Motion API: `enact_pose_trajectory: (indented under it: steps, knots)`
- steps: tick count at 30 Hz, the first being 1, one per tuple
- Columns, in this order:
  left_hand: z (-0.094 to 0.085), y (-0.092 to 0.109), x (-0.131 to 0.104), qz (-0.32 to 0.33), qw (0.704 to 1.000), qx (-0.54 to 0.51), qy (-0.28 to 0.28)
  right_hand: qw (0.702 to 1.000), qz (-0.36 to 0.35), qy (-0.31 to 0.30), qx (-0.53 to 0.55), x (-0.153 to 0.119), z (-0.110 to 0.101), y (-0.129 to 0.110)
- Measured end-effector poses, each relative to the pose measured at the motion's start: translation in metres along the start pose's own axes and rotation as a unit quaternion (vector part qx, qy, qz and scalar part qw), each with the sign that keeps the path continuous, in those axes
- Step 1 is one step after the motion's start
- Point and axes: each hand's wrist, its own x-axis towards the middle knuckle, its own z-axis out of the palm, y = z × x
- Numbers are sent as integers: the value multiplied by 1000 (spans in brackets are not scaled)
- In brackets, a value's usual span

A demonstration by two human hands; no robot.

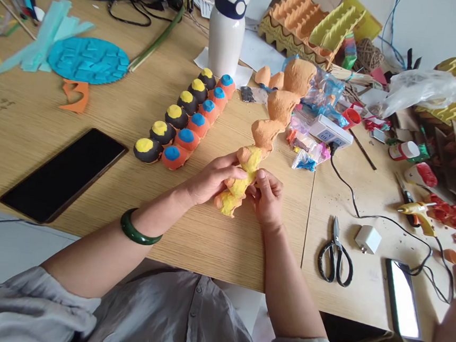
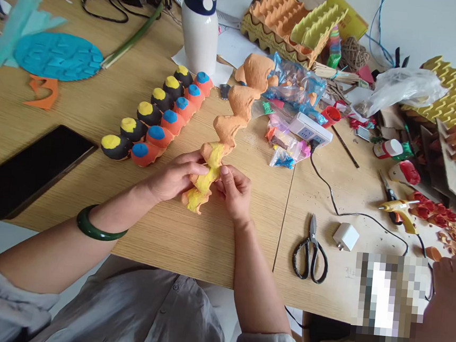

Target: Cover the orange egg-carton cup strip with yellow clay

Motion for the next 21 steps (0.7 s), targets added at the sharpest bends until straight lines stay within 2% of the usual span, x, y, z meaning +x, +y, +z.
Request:
enact_pose_trajectory:
  steps: [3, 8, 14, 21]
  knots:
    - [2, 2, 0, -7, 1000, -20, 0, 1000, -6, -1, 17, 1, 0, -1]
    - [-1, -1, 1, 1, 997, 64, 48, 999, -21, -37, -9, 2, -1, 1]
    - [-1, -3, 1, 31, 994, 89, 64, 998, -39, -40, -18, 3, -3, 5]
    - [-3, -5, 3, 24, 997, 39, 55, 998, -54, -34, -14, 3, -2, 6]
